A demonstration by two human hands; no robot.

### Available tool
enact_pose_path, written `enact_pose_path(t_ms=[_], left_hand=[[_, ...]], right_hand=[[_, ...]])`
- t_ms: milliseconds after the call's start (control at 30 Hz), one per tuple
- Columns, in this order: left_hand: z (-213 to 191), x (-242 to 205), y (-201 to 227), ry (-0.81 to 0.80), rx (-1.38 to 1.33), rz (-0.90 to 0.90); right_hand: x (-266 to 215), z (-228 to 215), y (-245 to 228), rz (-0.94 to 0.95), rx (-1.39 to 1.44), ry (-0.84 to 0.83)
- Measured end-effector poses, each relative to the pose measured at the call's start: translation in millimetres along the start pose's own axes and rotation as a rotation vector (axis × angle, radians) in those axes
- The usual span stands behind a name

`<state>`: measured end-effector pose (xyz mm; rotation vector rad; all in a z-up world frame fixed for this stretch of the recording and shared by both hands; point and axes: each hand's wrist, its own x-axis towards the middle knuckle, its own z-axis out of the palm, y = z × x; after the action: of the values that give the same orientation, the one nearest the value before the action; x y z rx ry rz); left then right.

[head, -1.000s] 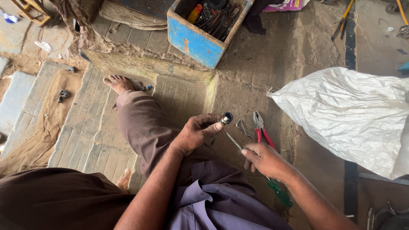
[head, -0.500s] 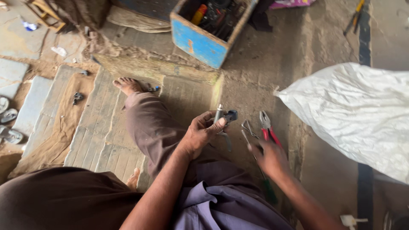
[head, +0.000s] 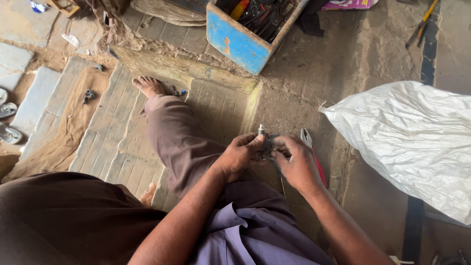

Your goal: The person sits on the floor and assembles a small mechanical part using a screwdriver and pliers. They pick up a metal component, insert a screw, and tighten it with the screwdriver, then use pliers to adjust a small metal ring on the assembly.

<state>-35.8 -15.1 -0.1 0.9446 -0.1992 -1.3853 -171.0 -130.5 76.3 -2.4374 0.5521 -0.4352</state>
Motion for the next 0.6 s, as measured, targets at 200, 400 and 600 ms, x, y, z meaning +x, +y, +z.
enact_pose_path(t_ms=[200, 400, 600], left_hand=[[-0.5, -1.3, 3.2, -0.025, 0.1, -0.023], [-1.8, -3.5, 5.6, 0.018, 0.061, -0.044], [-3.5, -2.6, 6.7, 0.069, 0.018, -0.046]], right_hand=[[0.3, 1.4, 6.1, 0.25, -0.116, -0.106], [-3.7, 0.1, 5.8, 0.236, 0.034, 0.023], [-11.9, 2.6, 27.9, 0.425, 0.141, 0.054]])
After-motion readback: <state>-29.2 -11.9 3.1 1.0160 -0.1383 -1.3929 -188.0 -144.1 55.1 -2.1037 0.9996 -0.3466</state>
